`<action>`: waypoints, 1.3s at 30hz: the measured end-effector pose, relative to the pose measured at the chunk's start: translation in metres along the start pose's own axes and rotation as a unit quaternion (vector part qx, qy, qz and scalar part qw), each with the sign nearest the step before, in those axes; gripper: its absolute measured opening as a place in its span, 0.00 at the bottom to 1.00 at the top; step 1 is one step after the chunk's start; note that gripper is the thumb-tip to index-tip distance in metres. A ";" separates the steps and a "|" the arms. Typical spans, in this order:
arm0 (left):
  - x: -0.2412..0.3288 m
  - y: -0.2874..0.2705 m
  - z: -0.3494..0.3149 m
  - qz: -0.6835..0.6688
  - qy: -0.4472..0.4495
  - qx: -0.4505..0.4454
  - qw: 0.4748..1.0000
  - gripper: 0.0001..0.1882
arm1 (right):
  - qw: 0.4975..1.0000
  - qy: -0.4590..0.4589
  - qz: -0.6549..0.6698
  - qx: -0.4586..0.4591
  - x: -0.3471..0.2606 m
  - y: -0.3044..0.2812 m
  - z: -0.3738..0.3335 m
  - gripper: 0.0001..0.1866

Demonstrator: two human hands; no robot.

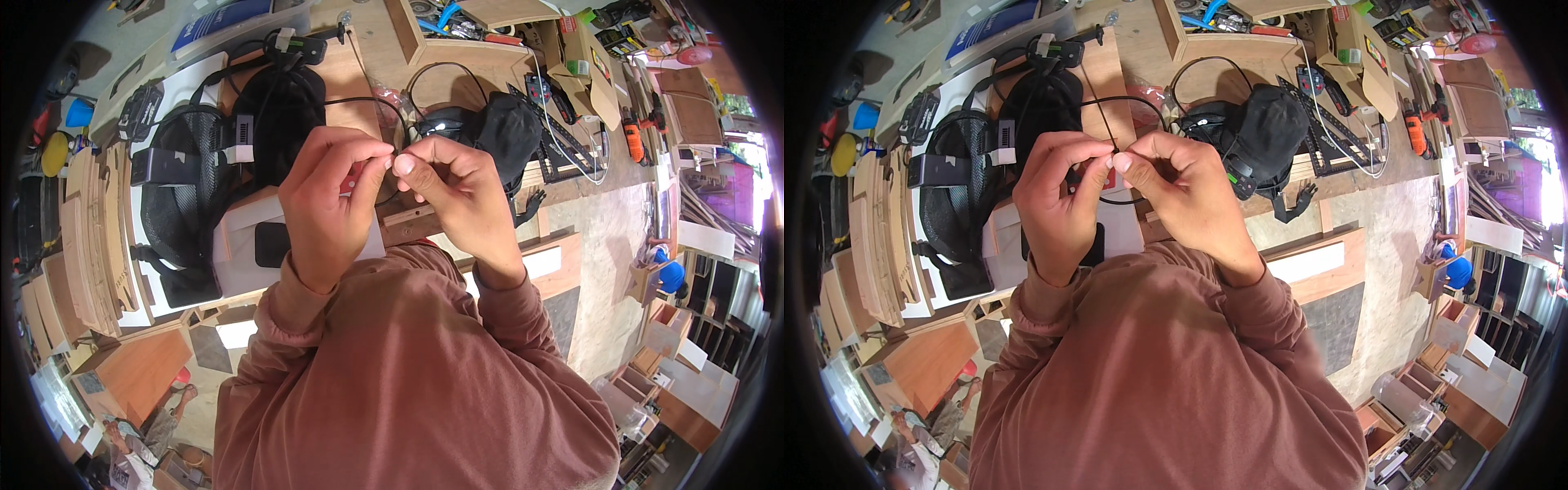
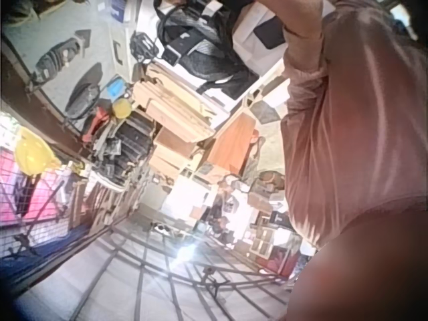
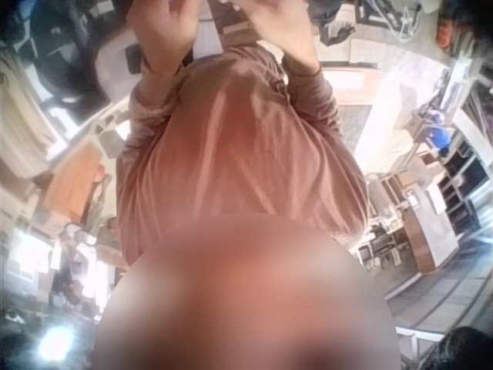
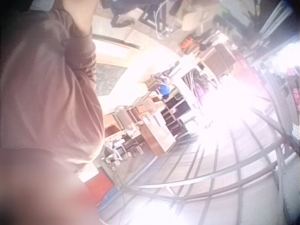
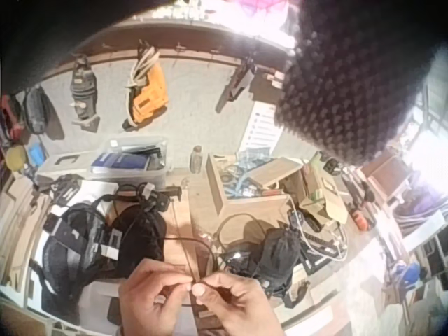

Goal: The person manipulates a thin black cable and a small black electronic device on a cluttered workbench. They repeatedly thread the cable through a mesh pocket on the device, adjusting the fit and orientation of both items throughout the clip.

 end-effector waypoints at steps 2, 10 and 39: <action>0.000 0.000 0.000 0.002 0.000 0.000 1.000 0.05 | 1.000 0.006 0.028 -0.012 0.003 0.001 0.001 0.11; -0.007 0.003 -0.006 -0.025 -0.023 0.030 0.999 0.05 | 0.990 0.051 0.116 -0.056 0.010 0.005 0.002 0.10; -0.033 -0.015 0.006 -0.024 -0.048 0.017 0.998 0.06 | 0.975 0.120 0.059 -0.175 0.021 -0.004 -0.015 0.14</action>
Point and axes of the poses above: each hand's wrist, its own z-axis towards the middle knuckle, its own y-axis out of the palm, x = y × z, the point moved 6 cm from there along z, towards the middle knuckle, and after that the axes turned 13 degrees about z, right-handed, at the moved point
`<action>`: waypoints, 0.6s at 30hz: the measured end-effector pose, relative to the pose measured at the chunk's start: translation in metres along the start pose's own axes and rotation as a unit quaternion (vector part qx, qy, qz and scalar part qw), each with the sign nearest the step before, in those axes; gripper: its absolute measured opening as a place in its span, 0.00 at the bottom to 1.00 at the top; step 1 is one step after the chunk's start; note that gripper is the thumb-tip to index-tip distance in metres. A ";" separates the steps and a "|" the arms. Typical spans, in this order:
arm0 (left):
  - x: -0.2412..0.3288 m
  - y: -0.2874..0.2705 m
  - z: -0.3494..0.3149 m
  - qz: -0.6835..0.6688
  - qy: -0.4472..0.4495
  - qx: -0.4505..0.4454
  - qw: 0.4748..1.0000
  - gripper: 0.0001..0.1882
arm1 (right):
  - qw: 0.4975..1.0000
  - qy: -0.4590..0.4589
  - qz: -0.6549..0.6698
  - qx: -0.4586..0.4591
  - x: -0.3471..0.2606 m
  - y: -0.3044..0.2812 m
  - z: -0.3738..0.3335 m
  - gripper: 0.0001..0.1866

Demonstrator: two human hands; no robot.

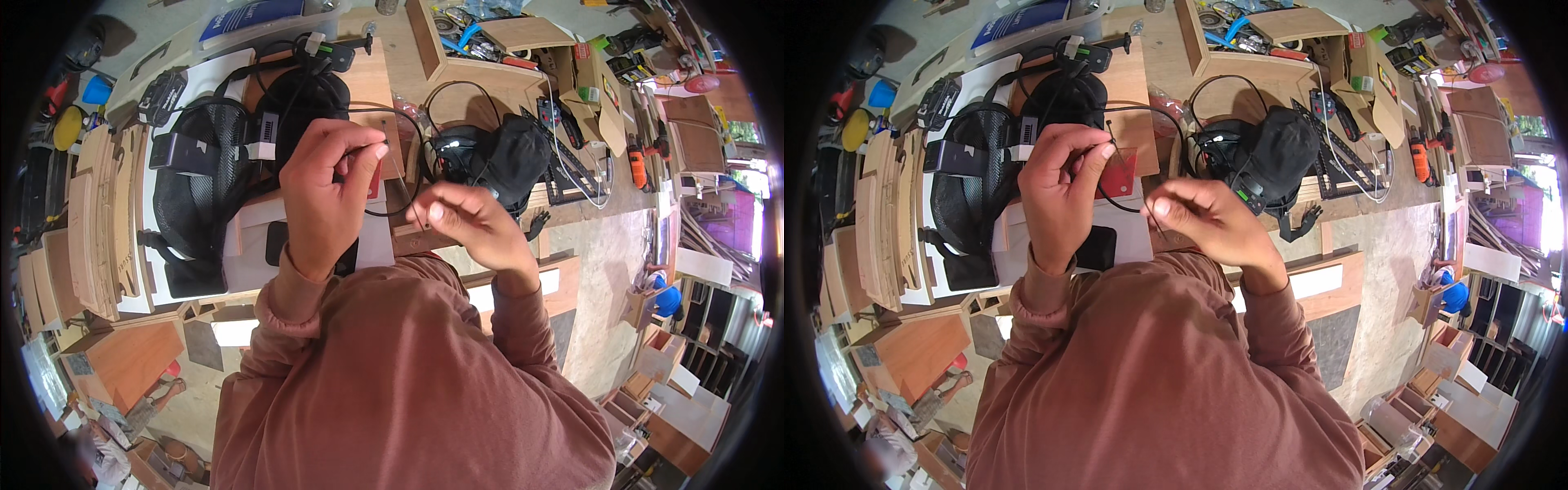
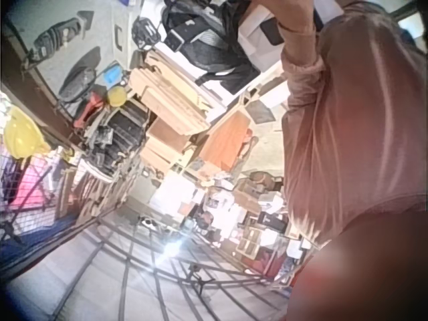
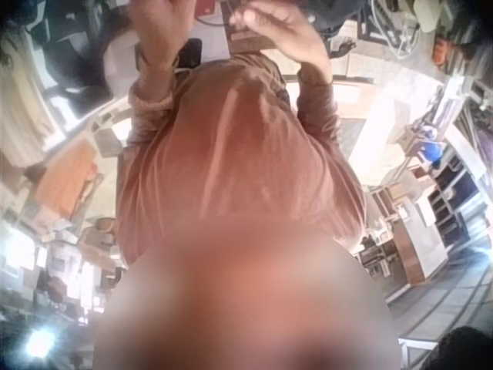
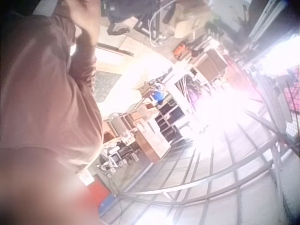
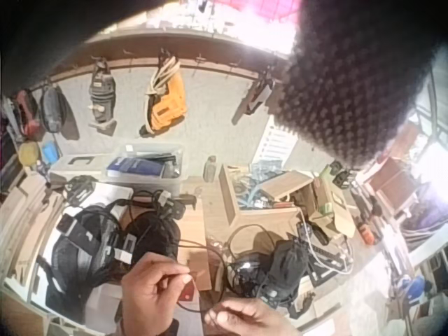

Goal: The person manipulates a thin black cable and a small black electronic device on a cluttered workbench. They repeatedly thread the cable through a mesh pocket on the device, adjusting the fit and orientation of both items throughout the clip.

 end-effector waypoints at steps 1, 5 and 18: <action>0.002 0.002 0.000 -0.007 -0.005 -0.011 1.000 0.06 | 0.999 -0.029 -0.020 0.028 -0.004 -0.003 0.002 0.14; 0.009 0.002 0.000 0.000 -0.031 -0.023 0.999 0.05 | 0.980 -0.156 -0.067 0.105 -0.028 -0.008 -0.001 0.14; -0.045 0.023 -0.003 -0.499 -0.317 -0.080 0.803 0.06 | 0.852 -0.446 0.176 -0.209 -0.136 0.121 -0.073 0.25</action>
Point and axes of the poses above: each hand's wrist, its own z-axis towards the middle knuckle, its own y-axis out of the palm, x = y × z, the point moved 6 cm from there along z, towards the middle knuckle, and after that the axes turned 13 degrees about z, right-handed, at the moved point
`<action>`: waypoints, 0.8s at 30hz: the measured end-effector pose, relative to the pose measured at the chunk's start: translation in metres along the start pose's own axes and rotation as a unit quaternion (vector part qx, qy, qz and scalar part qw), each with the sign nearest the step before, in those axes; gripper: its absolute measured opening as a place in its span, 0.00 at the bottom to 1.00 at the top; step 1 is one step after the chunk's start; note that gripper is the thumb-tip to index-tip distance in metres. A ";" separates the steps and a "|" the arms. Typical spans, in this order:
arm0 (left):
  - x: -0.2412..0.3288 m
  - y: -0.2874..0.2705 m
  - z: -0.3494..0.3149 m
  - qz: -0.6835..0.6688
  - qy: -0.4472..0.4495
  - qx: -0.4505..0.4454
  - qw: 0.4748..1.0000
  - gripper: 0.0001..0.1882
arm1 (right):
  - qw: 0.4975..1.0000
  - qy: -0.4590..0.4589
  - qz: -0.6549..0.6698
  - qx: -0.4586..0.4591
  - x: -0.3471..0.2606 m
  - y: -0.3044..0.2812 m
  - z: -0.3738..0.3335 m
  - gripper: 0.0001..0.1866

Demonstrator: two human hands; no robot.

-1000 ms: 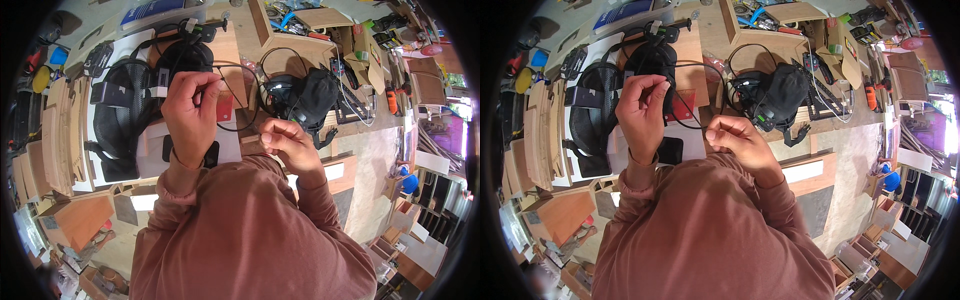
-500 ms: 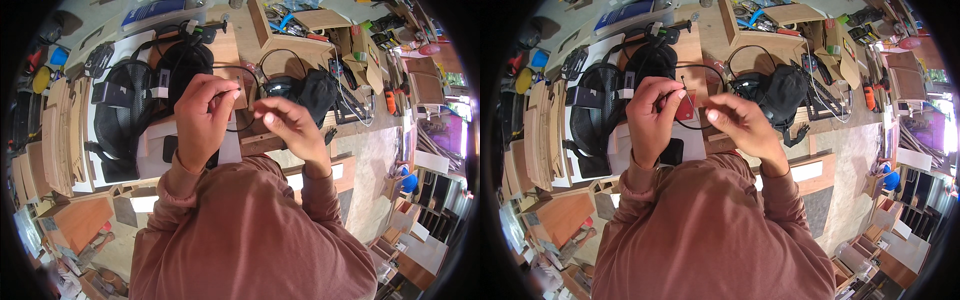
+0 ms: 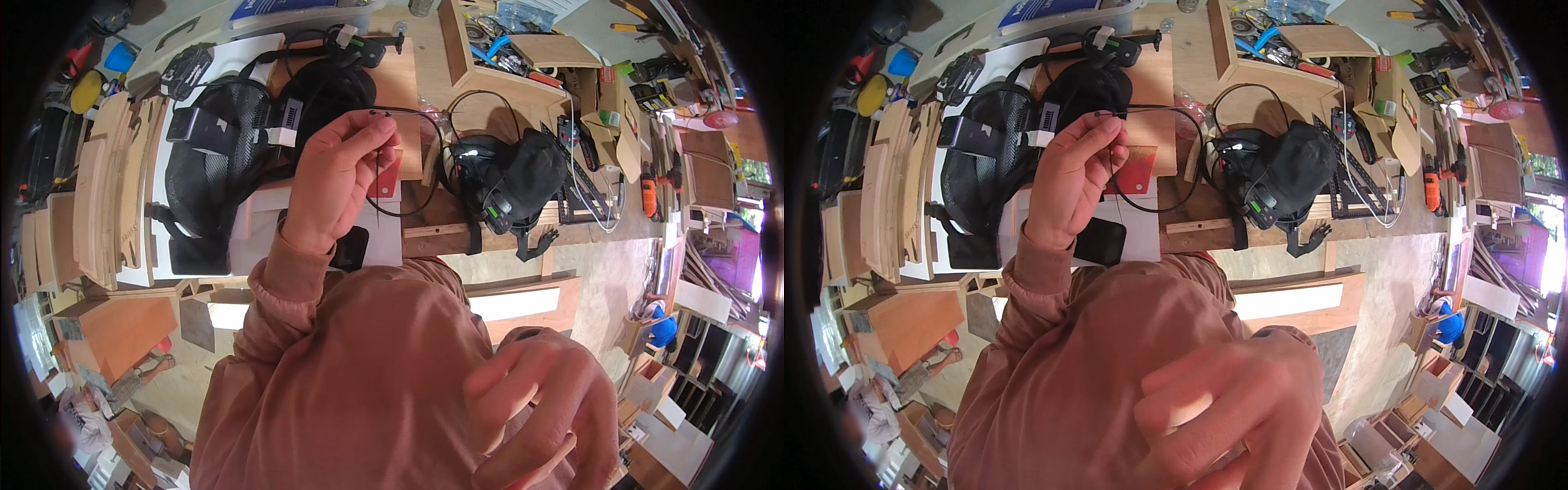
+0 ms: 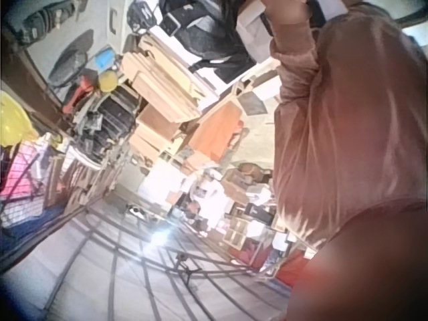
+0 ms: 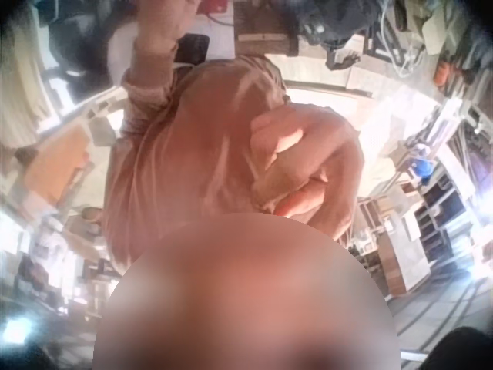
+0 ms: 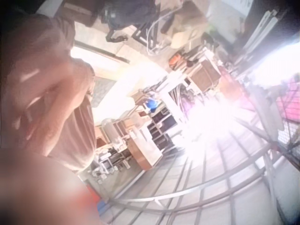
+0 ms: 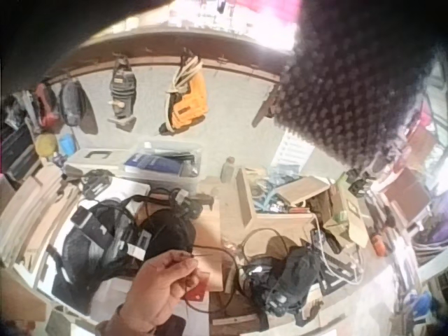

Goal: The person manipulates a thin black cable and a small black electronic device on a cluttered workbench. They repeatedly thread the cable through a mesh pocket on the device, adjusting the fit and orientation of both items throughout the clip.

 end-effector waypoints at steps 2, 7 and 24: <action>-0.003 0.000 0.002 -0.071 -0.027 -0.027 0.997 0.05 | 0.998 0.032 0.043 -0.030 0.002 -0.003 -0.001 0.13; -0.010 -0.001 0.009 -0.207 -0.090 -0.057 0.972 0.06 | 0.981 0.121 0.112 -0.106 -0.004 -0.013 0.000 0.10; 0.037 0.036 -0.028 0.328 0.309 0.110 0.886 0.06 | 0.859 0.225 -0.450 0.096 0.025 -0.095 0.000 0.06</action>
Point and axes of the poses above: each hand's wrist, its own z-axis towards the middle knuckle, its own y-axis out of the palm, x = y × z, the point moved 6 cm from there along z, towards the middle knuckle, and after that the axes turned 13 degrees about z, right-handed, at the moved point
